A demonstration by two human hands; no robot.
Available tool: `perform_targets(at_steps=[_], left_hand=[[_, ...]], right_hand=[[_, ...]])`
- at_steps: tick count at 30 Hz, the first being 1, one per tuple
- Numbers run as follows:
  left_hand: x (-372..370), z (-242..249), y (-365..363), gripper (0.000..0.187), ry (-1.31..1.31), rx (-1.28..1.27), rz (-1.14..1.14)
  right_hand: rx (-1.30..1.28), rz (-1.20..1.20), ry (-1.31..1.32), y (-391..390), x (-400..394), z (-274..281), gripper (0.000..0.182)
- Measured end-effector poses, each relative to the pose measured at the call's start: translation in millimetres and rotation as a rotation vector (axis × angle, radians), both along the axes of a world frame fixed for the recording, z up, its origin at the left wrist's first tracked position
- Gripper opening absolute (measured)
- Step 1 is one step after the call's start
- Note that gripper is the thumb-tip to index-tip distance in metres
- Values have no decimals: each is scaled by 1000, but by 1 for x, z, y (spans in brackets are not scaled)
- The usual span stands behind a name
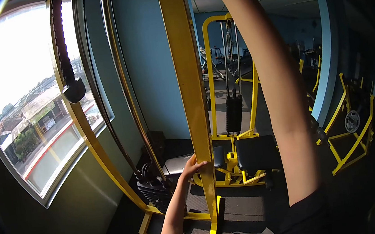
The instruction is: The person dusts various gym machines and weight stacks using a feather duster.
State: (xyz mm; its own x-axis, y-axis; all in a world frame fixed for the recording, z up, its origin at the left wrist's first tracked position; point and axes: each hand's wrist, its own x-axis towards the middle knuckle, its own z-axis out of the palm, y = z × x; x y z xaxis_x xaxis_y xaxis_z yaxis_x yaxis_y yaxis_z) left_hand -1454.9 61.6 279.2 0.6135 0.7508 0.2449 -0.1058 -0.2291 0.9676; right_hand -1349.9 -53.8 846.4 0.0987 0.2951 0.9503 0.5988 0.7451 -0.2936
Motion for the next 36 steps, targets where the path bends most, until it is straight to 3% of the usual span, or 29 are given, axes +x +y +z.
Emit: perform_targets(at_steps=[2, 4, 6, 8, 12, 18, 19, 24, 26, 28, 30, 34, 36], left_hand=[[-2, -2, 0, 62, 4, -24, -20], [0, -12, 9, 62, -10, 29, 5], [3, -22, 16, 62, -29, 24, 2], [4, -27, 18, 62, -103, 2, -5], [4, -30, 21, 58, -114, 44, 1], [4, -25, 17, 57, -158, 28, 2], [4, -24, 18, 57, -158, 25, -2], [1, -20, 13, 59, -131, 117, 36], [2, -25, 19, 59, -127, 126, 29], [2, -27, 18, 58, -152, 171, 62], [0, -25, 17, 59, -121, 139, 41], [3, -29, 22, 58, -100, 142, 44], [3, -30, 21, 51, -123, 162, 50]], right_hand=[[61, -99, 24, -15, -2, -33, 28], [-190, -262, -193, -43, 8, -72, 24], [-426, -462, -285, -67, 18, -108, 46], [-743, -550, -464, -94, 22, -117, 41], [-935, -589, -572, -109, 11, -104, 30], [-138, -658, -305, -104, -32, -82, 18], [-141, -662, -306, -104, -34, -86, 18], [135, -816, -457, -95, -39, -163, 21], [608, -748, -696, -80, -17, -216, 9], [-115, -779, -646, -117, -29, -250, 29], [-178, -803, -685, -129, -28, -259, 30], [-290, -868, -518, -130, -31, -240, 29], [-103, -997, -498, -117, -37, -241, 30]])
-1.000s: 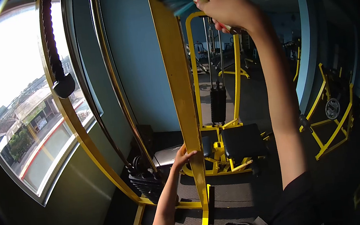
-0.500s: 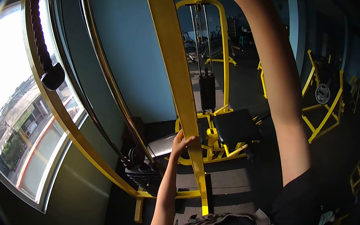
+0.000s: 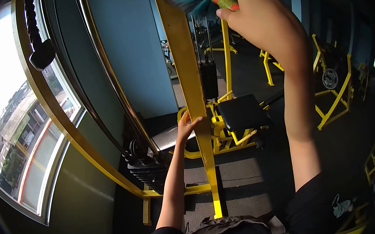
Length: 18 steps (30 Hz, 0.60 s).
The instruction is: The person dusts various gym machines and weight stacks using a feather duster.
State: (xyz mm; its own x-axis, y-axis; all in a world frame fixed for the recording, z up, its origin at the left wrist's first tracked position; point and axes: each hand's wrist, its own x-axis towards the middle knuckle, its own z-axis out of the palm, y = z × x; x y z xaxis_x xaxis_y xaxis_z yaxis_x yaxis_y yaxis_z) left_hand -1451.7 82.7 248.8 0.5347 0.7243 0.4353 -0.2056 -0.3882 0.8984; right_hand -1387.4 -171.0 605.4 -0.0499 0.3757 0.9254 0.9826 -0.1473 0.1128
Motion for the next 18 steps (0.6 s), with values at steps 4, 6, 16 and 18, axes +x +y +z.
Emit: perform_targets(at_steps=[4, 6, 16, 18], left_hand=[[-1, 0, -2, 54, -11, -29, 28], [-2, 3, -4, 54, -2, -26, 19], [-6, 0, -4, 56, 20, -23, -25], [-4, 1, -2, 56, 13, -12, -30]], right_hand=[[139, 89, -61, 22, -27, -39, 33], [-148, 21, 247, 8, -49, -67, 37], [-228, 133, 145, -49, -25, -147, 23], [-289, 30, 357, -56, -46, -128, 31]])
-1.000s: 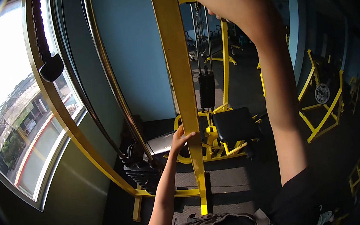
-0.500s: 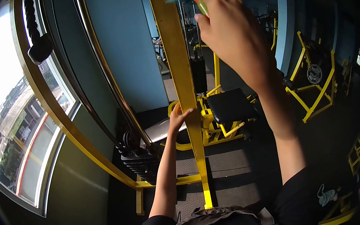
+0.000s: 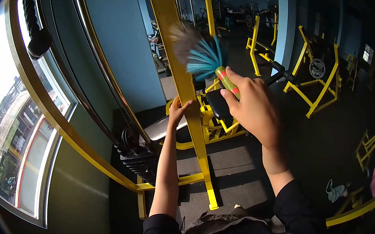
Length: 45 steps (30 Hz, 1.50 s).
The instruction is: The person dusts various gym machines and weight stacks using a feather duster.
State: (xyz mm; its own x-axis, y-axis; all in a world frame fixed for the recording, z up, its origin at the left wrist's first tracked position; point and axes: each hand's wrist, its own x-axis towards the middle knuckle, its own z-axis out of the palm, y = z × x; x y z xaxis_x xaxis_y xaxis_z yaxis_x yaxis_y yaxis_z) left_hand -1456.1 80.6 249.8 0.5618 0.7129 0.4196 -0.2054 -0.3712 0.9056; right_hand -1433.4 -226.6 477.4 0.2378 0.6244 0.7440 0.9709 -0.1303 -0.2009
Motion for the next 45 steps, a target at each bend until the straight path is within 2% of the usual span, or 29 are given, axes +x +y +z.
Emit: perform_targets(at_steps=[3, 4, 6, 8, 11, 12, 13, 16, 18, 20, 21, 24, 26, 27, 28, 30, 32, 34, 38, 40, 42, 44, 45], left_hand=[[1, -2, -1, 55, -35, -10, -1], [0, -1, -2, 56, -35, -5, 1], [-1, -1, -2, 56, -40, -24, -16], [-4, 4, -6, 53, 61, 5, 39], [1, -10, 5, 49, -25, 71, 25], [3, -12, 7, 48, -82, 72, 1], [4, -13, 10, 50, -48, 74, -11], [4, -8, 4, 52, 43, 74, 35], [3, -6, 1, 52, 73, 130, 52], [10, -27, 23, 52, -7, 194, 27], [13, -33, 30, 53, -5, 226, 32], [13, -34, 34, 56, 33, 265, 57], [14, -42, 36, 54, 0, 224, 37], [7, -22, 16, 54, 25, 145, 20], [7, -21, 15, 54, 40, 127, 25], [4, -5, -1, 56, 76, 104, 45], [5, -5, 0, 57, 93, 94, 62], [6, -4, -2, 57, 80, 85, 50], [9, -10, 4, 56, 63, 91, 47], [10, -11, 4, 56, 67, 93, 45], [10, -11, 4, 56, 55, 64, 60], [10, -12, 6, 57, 66, 76, 58], [11, -14, 6, 57, 64, 60, 54]], right_hand=[[133, 49, 191, 12, -15, -15, 39], [153, 29, 97, 13, -20, -27, 43], [94, 45, 146, 15, -29, -61, 47], [32, 59, 157, 10, -32, -103, 49], [-40, 31, 199, -6, -30, -159, 49], [-203, 14, 293, -12, -28, -173, 48], [-366, -5, 384, -16, -24, -181, 47], [-414, 33, 419, -16, -12, -182, 49], [-305, 65, 442, -13, -12, -167, 46], [-98, 116, 430, -10, -16, -154, 45], [-105, 116, 432, -8, -19, -157, 45], [59, 203, 560, 0, -22, -179, 46], [145, 244, 574, 2, -25, -226, 46], [149, 233, 592, 0, -26, -256, 47], [76, 248, 776, -9, -31, -275, 47], [7, 203, 797, -22, -38, -318, 47], [-181, 129, 843, -33, -36, -350, 50], [-138, 131, 843, -36, -36, -365, 49], [-113, 170, 1044, -33, -38, -312, 47], [68, 231, 1008, -31, -42, -306, 48], [66, 235, 1075, -30, -44, -334, 47], [139, 208, 958, -28, -49, -379, 45], [100, 200, 1186, -32, -52, -408, 45]])
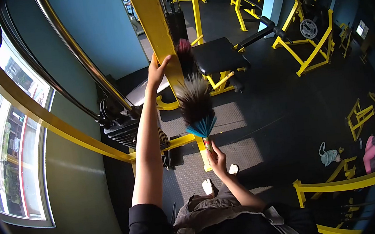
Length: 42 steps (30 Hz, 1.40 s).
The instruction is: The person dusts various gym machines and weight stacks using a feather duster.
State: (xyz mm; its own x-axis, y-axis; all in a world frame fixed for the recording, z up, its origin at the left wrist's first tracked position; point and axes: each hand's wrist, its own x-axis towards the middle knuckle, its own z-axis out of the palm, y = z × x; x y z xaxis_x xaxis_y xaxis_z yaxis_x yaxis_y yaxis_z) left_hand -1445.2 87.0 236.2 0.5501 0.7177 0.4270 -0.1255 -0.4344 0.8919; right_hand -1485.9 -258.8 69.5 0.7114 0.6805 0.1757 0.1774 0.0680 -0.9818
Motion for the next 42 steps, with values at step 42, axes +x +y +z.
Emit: perform_targets(at_steps=[42], left_hand=[[1, 1, -2, 56, -9, -78, -63]], right_hand=[[-206, 225, 910, -10, 21, -58, 37]])
